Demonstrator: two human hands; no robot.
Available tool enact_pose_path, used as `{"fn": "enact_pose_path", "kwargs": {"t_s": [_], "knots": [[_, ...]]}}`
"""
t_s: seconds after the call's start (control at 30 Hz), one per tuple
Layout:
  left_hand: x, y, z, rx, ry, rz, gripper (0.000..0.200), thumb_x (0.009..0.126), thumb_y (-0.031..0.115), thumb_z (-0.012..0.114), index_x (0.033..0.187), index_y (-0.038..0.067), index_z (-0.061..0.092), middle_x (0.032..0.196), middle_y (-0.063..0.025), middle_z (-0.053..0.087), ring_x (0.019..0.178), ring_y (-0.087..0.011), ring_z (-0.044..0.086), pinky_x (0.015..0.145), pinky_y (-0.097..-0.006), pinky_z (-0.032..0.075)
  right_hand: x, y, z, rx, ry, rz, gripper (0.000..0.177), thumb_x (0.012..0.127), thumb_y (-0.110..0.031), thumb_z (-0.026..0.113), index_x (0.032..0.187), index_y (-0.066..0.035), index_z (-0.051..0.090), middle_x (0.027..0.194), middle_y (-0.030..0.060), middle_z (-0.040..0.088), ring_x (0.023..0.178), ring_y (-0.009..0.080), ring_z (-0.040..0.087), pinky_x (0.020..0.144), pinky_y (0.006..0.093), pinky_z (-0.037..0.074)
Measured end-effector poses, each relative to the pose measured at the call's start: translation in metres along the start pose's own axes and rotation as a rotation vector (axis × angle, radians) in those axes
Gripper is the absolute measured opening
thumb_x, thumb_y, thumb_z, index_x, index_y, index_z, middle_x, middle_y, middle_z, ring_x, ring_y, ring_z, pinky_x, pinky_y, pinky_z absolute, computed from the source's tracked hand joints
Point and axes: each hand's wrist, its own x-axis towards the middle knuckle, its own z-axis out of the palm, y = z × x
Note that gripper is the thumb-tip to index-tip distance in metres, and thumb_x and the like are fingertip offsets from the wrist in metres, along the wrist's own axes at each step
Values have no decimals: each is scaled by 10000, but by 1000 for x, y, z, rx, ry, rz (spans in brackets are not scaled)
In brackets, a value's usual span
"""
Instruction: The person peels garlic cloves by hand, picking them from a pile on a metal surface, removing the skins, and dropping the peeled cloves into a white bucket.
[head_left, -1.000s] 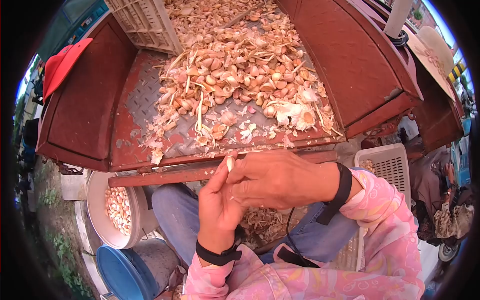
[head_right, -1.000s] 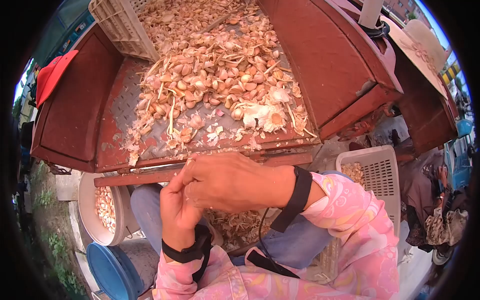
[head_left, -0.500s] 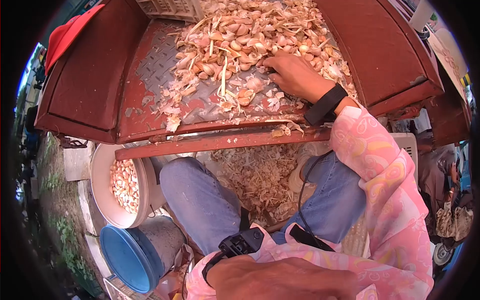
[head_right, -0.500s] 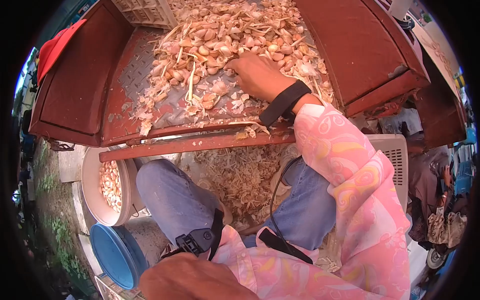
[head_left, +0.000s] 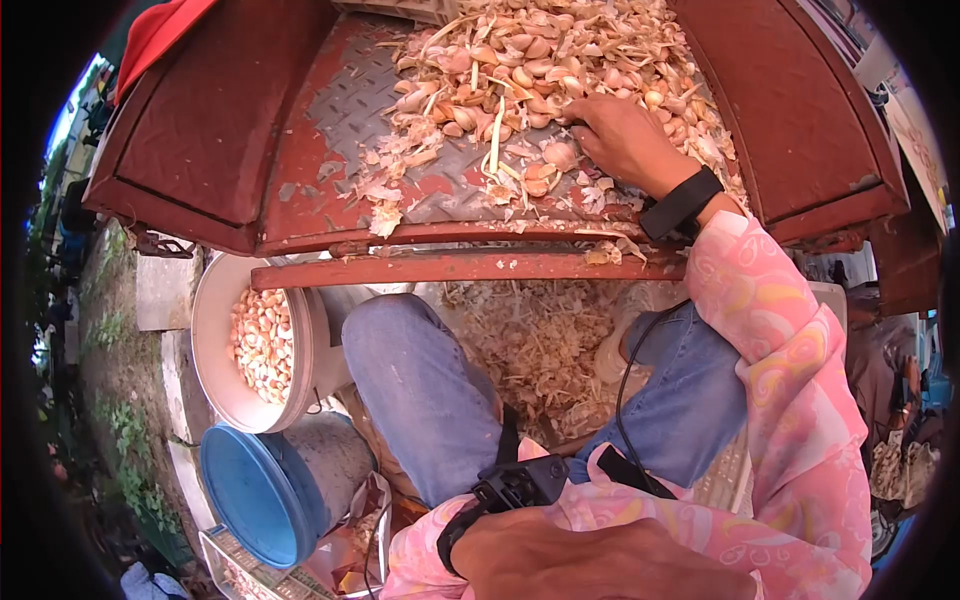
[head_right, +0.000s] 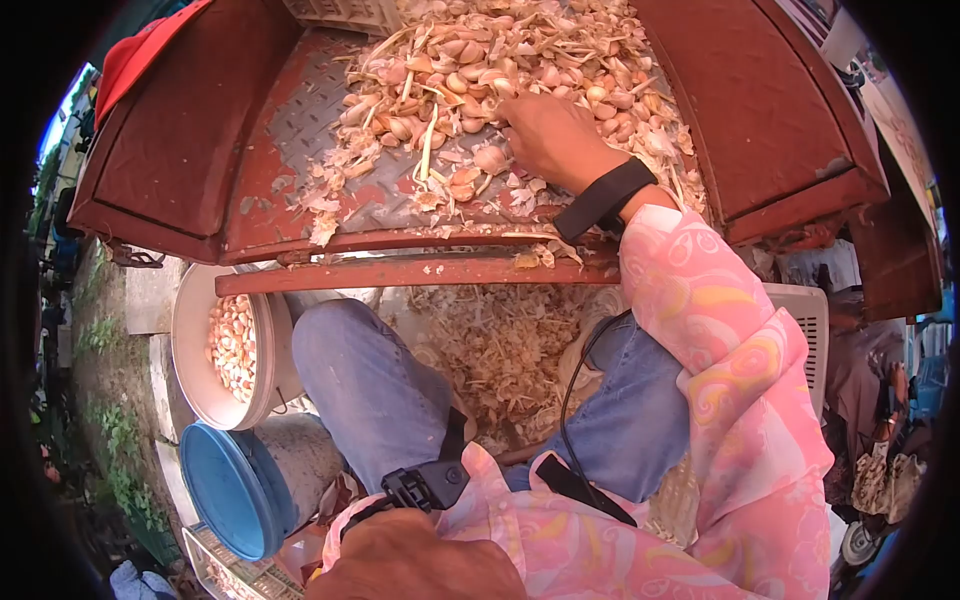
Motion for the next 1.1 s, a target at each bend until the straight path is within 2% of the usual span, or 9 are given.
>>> {"fn": "enact_pose_path", "kwargs": {"t_s": [0.17,0.37,0.43,0.47,0.57,0.67,0.77,0.87,1.1], "knots": [[7,1,-5,38,-42,88,165,796,-12,600,946,-72,632,751,-137,586,550,-218,569,449,-276,429,-1,-2,-7,148,117,-46,192,774,-128,494,913,-31,584,868,171,605,844,359,579,738,457,446],[12,47,-35,321,-275,-206,148,788,2,585,918,-9,655,719,-117,582,501,-166,537,390,-241,374,-2,2,-19,77,-42,68,222,778,-134,498,958,-62,607,880,162,606,854,345,583,740,454,447],[-4,76,-52,737,28,-17,327,933,202,428,1127,-61,446,765,-87,446,557,-88,391,440,-172,320,-9,4,-18,76,-34,0,202,780,-134,522,950,-52,595,880,151,592,855,333,570,741,433,443],[-4,96,-55,968,435,48,337,926,184,450,1168,-50,420,734,-38,393,570,-74,363,469,-135,316,-13,4,-16,84,-29,-72,188,781,-133,546,942,-42,583,881,140,577,856,322,557,743,413,439],[-19,171,-124,1723,1037,133,339,912,171,469,1200,-9,471,962,-76,524,775,-74,490,673,-188,404,-19,2,-9,27,-75,-56,201,756,-120,560,929,-19,577,877,151,571,860,331,554,739,419,437],[-65,220,-179,2256,882,4,343,900,180,488,1196,6,500,1108,-92,543,955,-109,529,799,-230,407,-21,-2,-13,97,-64,-103,200,726,-87,550,899,11,543,846,183,581,836,368,559,725,447,438],[-24,138,-146,1584,885,-62,329,894,119,488,1192,-21,492,1031,-88,575,973,-138,539,801,-240,419,-23,-12,-20,180,-99,-127,224,778,-76,543,980,19,524,822,145,590,756,291,593,694,362,477],[7,60,-139,1296,623,-288,342,893,131,521,1187,-38,483,999,-95,584,878,-148,579,754,-237,443,-24,-31,-40,1183,-349,227,255,878,-79,495,1107,29,471,861,66,595,738,96,593,673,213,495],[43,-16,-161,731,599,-422,338,898,172,530,1149,-52,499,989,-143,602,823,-152,613,710,-225,502,-37,-50,-37,1259,-225,-103,182,864,-76,552,1031,-11,523,894,33,561,809,72,548,687,211,477]]}}
